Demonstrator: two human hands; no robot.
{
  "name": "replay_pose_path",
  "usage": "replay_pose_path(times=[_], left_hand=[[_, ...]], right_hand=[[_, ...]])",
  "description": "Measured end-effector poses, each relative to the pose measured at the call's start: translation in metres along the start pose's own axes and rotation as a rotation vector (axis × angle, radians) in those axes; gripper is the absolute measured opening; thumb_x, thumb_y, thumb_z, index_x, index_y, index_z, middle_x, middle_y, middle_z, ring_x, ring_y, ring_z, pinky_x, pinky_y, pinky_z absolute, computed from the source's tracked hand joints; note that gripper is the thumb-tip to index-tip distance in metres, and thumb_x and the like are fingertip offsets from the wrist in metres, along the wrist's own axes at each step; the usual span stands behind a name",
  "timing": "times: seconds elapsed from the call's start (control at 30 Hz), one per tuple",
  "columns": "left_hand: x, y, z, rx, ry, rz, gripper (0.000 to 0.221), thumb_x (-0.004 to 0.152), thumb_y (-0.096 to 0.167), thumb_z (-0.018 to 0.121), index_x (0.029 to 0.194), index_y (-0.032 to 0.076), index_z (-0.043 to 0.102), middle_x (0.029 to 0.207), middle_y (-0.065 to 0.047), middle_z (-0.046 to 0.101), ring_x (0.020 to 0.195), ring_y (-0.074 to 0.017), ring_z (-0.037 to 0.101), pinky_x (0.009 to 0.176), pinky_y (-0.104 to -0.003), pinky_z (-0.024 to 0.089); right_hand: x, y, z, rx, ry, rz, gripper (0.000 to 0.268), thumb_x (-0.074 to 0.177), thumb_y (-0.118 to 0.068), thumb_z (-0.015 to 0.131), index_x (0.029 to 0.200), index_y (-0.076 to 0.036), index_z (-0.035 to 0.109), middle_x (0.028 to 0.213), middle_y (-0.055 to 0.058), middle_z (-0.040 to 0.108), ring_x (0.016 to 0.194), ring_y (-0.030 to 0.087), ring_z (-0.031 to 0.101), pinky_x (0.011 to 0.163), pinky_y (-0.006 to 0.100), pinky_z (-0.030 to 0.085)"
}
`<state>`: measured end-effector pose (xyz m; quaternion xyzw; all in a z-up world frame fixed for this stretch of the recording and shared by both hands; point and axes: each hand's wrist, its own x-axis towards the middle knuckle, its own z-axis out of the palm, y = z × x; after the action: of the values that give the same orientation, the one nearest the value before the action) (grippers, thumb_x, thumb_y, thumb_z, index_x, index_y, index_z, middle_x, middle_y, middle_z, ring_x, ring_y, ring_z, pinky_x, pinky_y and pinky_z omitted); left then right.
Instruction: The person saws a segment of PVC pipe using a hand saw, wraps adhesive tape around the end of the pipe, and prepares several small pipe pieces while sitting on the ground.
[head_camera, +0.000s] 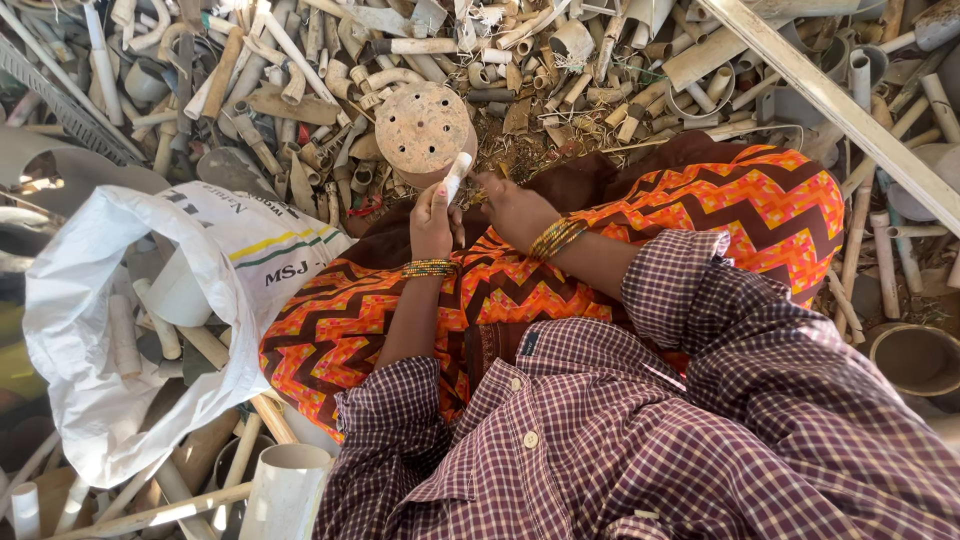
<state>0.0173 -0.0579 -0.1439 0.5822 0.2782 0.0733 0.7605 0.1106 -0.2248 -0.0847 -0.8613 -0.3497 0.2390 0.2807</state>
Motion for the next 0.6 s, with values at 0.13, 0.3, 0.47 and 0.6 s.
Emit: replay_pose_path(times=[0.13, 0.3, 0.47, 0.6], left_hand=[[-0.0041, 0.0084, 0.0038, 0.037, 0.011, -0.010, 0.051, 0.110, 0.043, 0.044, 0.115, -0.005, 0.061, 0.057, -0.005, 0.055, 0.037, -0.0117, 0.046, 0.035, -0.028, 0.041], [-0.0052, 0.0122, 0.0039, 0.093, 0.011, 0.036, 0.053, 0.110, 0.044, 0.042, 0.115, -0.006, 0.063, 0.056, -0.006, 0.057, 0.037, -0.0114, 0.046, 0.035, -0.027, 0.040], [-0.0062, 0.0101, 0.0062, 0.110, 0.040, -0.052, 0.050, 0.108, 0.043, 0.045, 0.116, -0.003, 0.062, 0.054, -0.005, 0.055, 0.035, -0.0109, 0.046, 0.034, -0.028, 0.041], [-0.0051, 0.0076, 0.0018, 0.138, 0.032, 0.004, 0.052, 0.109, 0.043, 0.045, 0.120, -0.004, 0.063, 0.058, -0.004, 0.057, 0.038, -0.0097, 0.047, 0.036, -0.026, 0.042]], right_hand=[[-0.0010, 0.0007, -0.0009, -0.002, 0.038, -0.064, 0.046, 0.100, -0.022, 0.058, 0.141, -0.005, 0.044, 0.112, 0.025, 0.068, 0.089, 0.043, 0.070, 0.074, 0.051, 0.058], [-0.0026, 0.0014, 0.0015, 0.006, 0.046, -0.131, 0.045, 0.098, -0.021, 0.059, 0.139, -0.007, 0.045, 0.114, 0.026, 0.067, 0.091, 0.043, 0.070, 0.076, 0.051, 0.058], [0.0021, 0.0080, 0.0038, 0.021, -0.029, 0.014, 0.042, 0.101, -0.022, 0.058, 0.138, -0.005, 0.044, 0.115, 0.026, 0.066, 0.092, 0.045, 0.069, 0.077, 0.053, 0.057], [0.0011, 0.0084, 0.0074, -0.006, 0.011, -0.077, 0.046, 0.099, -0.022, 0.060, 0.138, -0.006, 0.044, 0.113, 0.025, 0.067, 0.092, 0.044, 0.069, 0.078, 0.053, 0.057]])
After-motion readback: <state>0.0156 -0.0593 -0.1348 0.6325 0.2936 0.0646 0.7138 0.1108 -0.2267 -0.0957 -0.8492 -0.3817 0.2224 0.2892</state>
